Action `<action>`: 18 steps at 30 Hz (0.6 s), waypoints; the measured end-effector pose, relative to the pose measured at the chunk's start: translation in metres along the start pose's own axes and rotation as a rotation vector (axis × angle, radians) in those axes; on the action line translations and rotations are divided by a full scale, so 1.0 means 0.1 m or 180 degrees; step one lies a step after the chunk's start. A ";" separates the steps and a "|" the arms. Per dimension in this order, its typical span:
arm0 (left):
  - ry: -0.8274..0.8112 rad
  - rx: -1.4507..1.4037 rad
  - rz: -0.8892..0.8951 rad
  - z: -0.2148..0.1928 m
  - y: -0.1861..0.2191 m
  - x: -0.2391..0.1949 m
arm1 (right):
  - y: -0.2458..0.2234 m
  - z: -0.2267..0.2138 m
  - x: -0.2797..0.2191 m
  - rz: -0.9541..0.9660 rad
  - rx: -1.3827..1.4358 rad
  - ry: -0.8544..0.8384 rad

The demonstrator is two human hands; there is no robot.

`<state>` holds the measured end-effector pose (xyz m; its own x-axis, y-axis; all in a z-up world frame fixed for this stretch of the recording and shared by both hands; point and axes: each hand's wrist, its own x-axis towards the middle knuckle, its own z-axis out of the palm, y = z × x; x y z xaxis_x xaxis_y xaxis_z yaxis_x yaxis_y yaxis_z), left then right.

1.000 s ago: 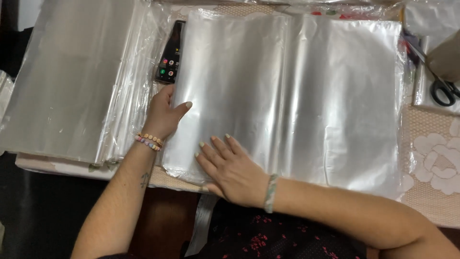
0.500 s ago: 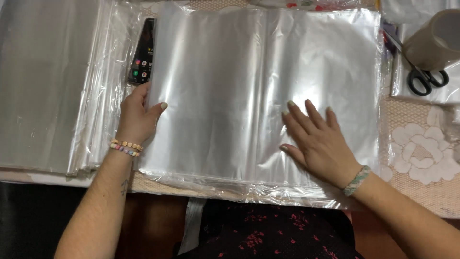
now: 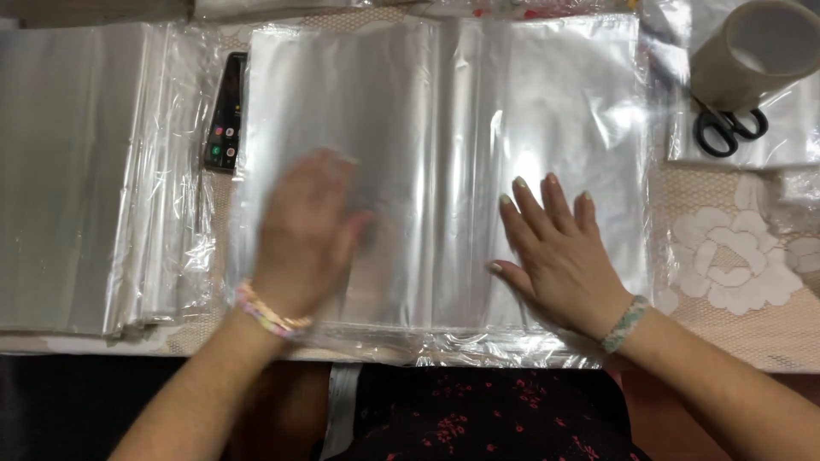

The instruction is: The person places white fabric items into clear plastic pouches, folds the pouches, and stacks them on the table. The person repeats this process for several pouches, handling each one individually.

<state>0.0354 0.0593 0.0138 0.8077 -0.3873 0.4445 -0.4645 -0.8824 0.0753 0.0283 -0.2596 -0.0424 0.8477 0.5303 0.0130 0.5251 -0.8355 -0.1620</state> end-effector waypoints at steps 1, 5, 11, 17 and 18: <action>0.0125 -0.0855 0.0764 -0.01 0.30 0.05 | -0.04 0.01 0.07 -0.0012 -0.0104 -0.0090; -0.0098 -0.0902 0.1974 0.18 1.30 0.07 | 0.02 -0.02 0.30 -0.0084 -0.0339 0.0239; -0.0328 -0.0086 0.1785 0.62 1.68 0.00 | 0.54 -0.37 -0.17 0.0215 0.0424 0.0856; -0.1184 -0.0276 0.1722 0.71 1.62 -0.01 | 0.73 -0.42 -0.68 0.1766 0.0114 0.0390; -0.1675 -0.0512 0.1548 0.68 1.61 0.04 | 0.73 -0.43 -0.68 0.1898 0.0555 0.0469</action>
<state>-0.0111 -0.1025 -0.0332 0.5453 -0.8379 -0.0234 -0.8298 -0.5435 0.1268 0.0124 -0.3623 -0.0129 0.9985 -0.0544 0.0046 -0.0496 -0.9386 -0.3415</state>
